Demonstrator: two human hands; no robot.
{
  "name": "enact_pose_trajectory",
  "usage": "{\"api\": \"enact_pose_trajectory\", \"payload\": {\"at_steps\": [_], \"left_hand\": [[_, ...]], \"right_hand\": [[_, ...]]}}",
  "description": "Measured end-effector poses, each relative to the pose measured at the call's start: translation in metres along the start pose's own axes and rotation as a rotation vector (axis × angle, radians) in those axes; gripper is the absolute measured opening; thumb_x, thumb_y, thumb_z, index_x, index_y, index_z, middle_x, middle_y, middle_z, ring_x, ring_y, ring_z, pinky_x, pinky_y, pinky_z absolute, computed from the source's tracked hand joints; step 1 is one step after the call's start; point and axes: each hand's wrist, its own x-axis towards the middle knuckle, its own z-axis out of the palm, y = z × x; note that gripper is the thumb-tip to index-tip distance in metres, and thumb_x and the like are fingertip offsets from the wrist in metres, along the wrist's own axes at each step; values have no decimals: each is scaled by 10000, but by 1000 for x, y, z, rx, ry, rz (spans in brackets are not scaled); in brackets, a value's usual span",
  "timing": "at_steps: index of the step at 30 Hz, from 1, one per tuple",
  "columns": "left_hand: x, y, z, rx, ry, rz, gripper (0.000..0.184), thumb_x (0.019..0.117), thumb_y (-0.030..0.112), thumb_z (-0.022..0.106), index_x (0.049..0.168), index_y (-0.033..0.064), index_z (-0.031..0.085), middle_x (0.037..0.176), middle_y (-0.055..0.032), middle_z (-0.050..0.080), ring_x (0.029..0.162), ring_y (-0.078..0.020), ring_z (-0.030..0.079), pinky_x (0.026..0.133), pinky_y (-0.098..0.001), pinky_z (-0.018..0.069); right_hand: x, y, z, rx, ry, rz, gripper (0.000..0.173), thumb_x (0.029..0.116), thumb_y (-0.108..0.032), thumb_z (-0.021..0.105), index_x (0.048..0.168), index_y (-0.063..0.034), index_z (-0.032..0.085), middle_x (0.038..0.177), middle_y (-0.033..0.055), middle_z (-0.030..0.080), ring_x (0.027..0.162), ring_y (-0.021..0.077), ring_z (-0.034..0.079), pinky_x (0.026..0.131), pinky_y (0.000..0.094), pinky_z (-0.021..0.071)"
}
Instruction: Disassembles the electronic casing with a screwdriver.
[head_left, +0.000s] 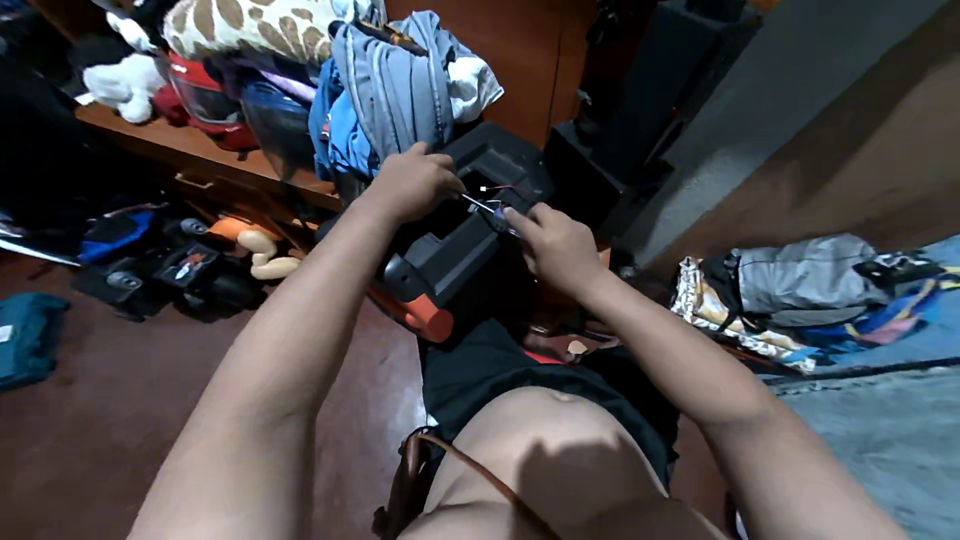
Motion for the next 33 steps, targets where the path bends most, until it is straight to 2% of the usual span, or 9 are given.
{"api": "enact_pose_trajectory", "payload": {"at_steps": [4, 10, 13, 16, 19, 21, 26, 29, 33], "left_hand": [[4, 10, -4, 22, -18, -44, 161, 1027, 237, 631, 1085, 212, 779, 1121, -71, 711, 1180, -414, 598, 813, -639, 520], [3, 7, -2, -3, 25, -23, 191, 1022, 220, 637, 1157, 221, 773, 1162, -45, 721, 1178, -392, 611, 821, -627, 530], [4, 8, -2, 21, -8, -51, 173, 1027, 210, 626, 1109, 204, 777, 1145, -54, 721, 1193, -392, 605, 837, -626, 530], [6, 12, -4, 13, -18, -93, 152, 1011, 186, 646, 1078, 182, 782, 1152, -72, 720, 1212, -398, 598, 870, -623, 524], [9, 16, -7, -3, 8, -130, 115, 971, 178, 695, 1037, 158, 786, 1146, -79, 716, 1196, -382, 610, 890, -613, 527], [8, 14, -4, 3, 18, -100, 127, 963, 205, 708, 1064, 166, 774, 1146, -81, 704, 1172, -383, 616, 861, -611, 532], [2, 12, -3, 23, -17, -81, 189, 1033, 245, 622, 1143, 234, 775, 1206, -17, 728, 1234, -353, 606, 895, -601, 529], [4, 15, -5, 17, -27, -102, 162, 1019, 221, 641, 1088, 212, 787, 1159, -32, 737, 1216, -349, 612, 920, -587, 524], [8, 15, -5, -7, 27, -136, 104, 966, 181, 697, 1025, 151, 777, 1126, -58, 738, 1167, -349, 639, 910, -581, 533]], "right_hand": [[13, 7, -15, 915, -350, 573, 268, 1066, -264, 548, 1235, -79, 642, 922, 43, 706, 624, 81, 592, 539, 230, 493], [3, 7, 1, -132, 29, -16, 385, 963, -125, 634, 1345, -126, 672, 1041, 187, 702, 906, 374, 704, 681, 530, 570], [9, 2, -14, 312, -203, 322, 453, 998, -263, 654, 1429, -139, 597, 1202, 108, 697, 1001, 232, 699, 828, 440, 597], [16, 9, -19, 965, -350, 632, 281, 1061, -236, 557, 1264, -59, 637, 883, 52, 700, 585, 87, 568, 496, 229, 458], [10, 4, -17, 280, -187, 236, 358, 996, -123, 612, 1349, -144, 668, 1183, 82, 712, 968, 209, 706, 811, 416, 600], [2, 1, -5, -121, 43, -45, 395, 950, -72, 639, 1337, -136, 683, 1024, 183, 678, 822, 356, 693, 615, 497, 568], [7, 7, -11, 435, -209, 368, 445, 984, -265, 681, 1402, -127, 613, 1191, 101, 696, 956, 213, 692, 826, 438, 592], [4, 5, -17, 982, -339, 674, 294, 1082, -312, 508, 1265, -123, 640, 819, 44, 708, 458, 56, 455, 406, 201, 351], [6, 2, -15, 281, -123, 221, 383, 961, -117, 677, 1341, -170, 673, 1164, 108, 699, 936, 254, 702, 765, 480, 599]]}}
